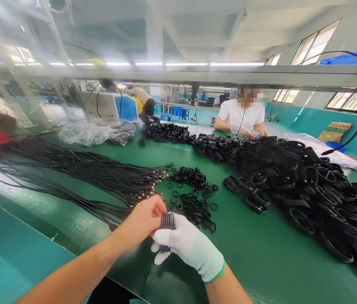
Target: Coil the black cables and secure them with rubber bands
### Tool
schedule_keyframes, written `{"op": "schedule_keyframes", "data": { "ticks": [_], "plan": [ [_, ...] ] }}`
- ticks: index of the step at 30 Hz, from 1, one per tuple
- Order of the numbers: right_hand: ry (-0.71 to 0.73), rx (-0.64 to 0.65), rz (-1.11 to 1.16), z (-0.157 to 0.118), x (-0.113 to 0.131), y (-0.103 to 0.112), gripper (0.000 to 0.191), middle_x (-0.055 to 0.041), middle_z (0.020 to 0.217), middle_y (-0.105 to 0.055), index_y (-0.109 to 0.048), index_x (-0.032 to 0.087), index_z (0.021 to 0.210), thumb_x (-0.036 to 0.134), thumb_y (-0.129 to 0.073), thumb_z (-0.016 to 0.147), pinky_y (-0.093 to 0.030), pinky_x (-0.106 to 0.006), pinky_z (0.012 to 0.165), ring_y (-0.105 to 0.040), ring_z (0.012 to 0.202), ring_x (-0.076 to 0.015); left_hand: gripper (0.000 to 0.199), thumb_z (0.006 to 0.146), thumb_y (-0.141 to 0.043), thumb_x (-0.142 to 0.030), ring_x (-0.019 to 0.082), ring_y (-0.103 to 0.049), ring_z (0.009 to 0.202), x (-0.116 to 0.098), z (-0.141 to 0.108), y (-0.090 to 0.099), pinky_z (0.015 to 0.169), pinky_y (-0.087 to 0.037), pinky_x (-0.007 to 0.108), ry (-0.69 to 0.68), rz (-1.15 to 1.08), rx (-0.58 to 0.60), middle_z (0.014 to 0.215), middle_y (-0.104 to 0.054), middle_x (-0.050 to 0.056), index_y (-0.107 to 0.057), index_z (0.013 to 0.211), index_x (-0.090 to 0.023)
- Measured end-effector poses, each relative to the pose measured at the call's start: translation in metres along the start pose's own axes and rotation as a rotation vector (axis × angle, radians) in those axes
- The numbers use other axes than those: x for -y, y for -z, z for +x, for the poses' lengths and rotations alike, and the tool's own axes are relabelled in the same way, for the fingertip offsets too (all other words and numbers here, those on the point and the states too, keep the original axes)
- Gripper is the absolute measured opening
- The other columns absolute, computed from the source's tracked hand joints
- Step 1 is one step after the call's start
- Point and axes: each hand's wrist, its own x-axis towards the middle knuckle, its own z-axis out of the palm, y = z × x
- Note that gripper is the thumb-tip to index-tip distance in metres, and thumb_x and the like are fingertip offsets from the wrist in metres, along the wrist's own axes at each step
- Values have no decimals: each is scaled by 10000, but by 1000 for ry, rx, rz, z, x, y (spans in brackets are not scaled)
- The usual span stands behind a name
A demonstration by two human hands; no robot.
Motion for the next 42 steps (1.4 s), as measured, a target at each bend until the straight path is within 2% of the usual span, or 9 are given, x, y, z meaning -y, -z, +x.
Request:
{"op": "schedule_keyframes", "data": {
  "ticks": [8,14,18,22,28,32,34,38,42],
  "plan": [
    [-3,-38,19,3,-7,3,231,-36,741,-557,-572,92,843,217,-681,683,-509,-238,464,-582,603,-134,150,649,-514,-119,85,-493,440,4,6,-1,400,-360,177,-12,76,32,555,-535,-61,-502,782,-188],
    [-14,-94,194,-2,-11,14,319,-83,849,-615,-525,129,1006,280,-652,756,-538,-378,632,-633,782,-217,127,721,-566,-289,127,-542,615,6,10,35,512,-390,212,-149,183,-7,724,-604,-17,-567,799,-189],
    [1,-128,272,-2,-5,16,280,-78,845,-615,-515,143,986,293,-634,781,-525,-358,625,-631,785,-214,114,766,-528,-296,137,-517,639,1,3,48,569,-392,235,-168,251,-66,708,-594,-20,-573,756,-192],
    [27,-162,293,2,-2,16,257,-69,843,-611,-518,152,988,295,-620,800,-521,-364,643,-619,756,-192,65,727,-592,-235,139,-515,705,-3,-14,30,627,-392,242,-254,263,29,752,-590,-33,-583,786,-212],
    [164,-124,278,7,-11,15,171,-29,726,-539,-563,115,828,277,-608,803,-436,-211,494,-526,665,-124,84,675,-684,-185,173,-488,815,2,-27,-7,758,-339,313,-422,511,-53,759,-604,-19,-601,662,-194],
    [133,-113,224,3,-13,13,205,-35,720,-549,-563,109,825,297,-629,776,-439,-211,482,-534,649,-127,63,685,-672,-225,163,-507,777,4,-20,3,722,-365,290,-399,458,44,774,-608,-15,-619,702,-195],
    [75,-157,205,0,-11,15,255,-42,759,-578,-550,126,900,306,-652,752,-482,-244,496,-559,652,-139,84,734,-609,-261,147,-527,724,4,-11,20,654,-393,252,-326,335,94,784,-610,-12,-615,785,-194],
    [90,-374,128,-2,-1,22,359,-40,762,-590,-513,143,961,304,-700,701,-458,-230,407,-546,589,-131,135,821,-473,-275,147,-554,726,7,16,46,653,-403,238,-251,427,-117,786,-621,-2,-582,833,-197],
    [165,-588,109,-2,8,28,429,-22,734,-578,-502,147,960,303,-748,644,-425,-205,388,-512,556,-104,67,741,-544,-183,174,-550,755,23,44,35,697,-373,268,-236,586,-95,765,-613,0,-602,742,-218]
  ]
}}
